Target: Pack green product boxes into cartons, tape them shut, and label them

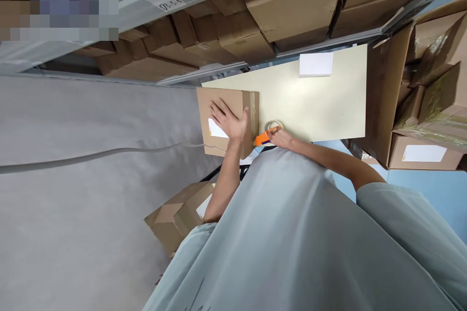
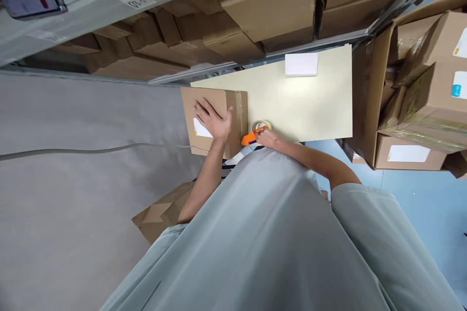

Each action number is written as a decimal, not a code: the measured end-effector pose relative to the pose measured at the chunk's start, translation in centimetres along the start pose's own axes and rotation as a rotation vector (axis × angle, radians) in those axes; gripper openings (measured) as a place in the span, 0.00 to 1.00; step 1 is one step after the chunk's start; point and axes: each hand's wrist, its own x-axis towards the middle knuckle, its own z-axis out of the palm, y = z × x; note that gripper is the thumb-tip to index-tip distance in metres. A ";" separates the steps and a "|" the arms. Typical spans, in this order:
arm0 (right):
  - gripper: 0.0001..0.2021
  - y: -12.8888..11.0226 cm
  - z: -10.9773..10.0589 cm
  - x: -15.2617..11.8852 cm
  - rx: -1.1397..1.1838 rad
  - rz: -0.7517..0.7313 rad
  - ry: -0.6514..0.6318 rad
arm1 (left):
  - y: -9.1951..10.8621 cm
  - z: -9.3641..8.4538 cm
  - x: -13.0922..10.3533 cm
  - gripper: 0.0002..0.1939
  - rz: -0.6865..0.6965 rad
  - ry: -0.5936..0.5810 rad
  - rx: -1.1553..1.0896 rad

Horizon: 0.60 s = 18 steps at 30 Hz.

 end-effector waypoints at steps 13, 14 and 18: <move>0.24 7.3 0.9 -8.7 -0.163 -0.080 0.016 | 1.2 1.6 -2.7 0.49 0.045 -0.018 -0.162; 0.23 8.4 0.3 -9.1 -0.180 -0.089 0.010 | 1.3 1.7 -2.8 0.49 0.041 -0.013 -0.168; 0.22 15.2 -2.9 -11.1 -0.290 0.069 -0.002 | 1.5 1.8 -3.0 0.48 0.060 0.011 -0.182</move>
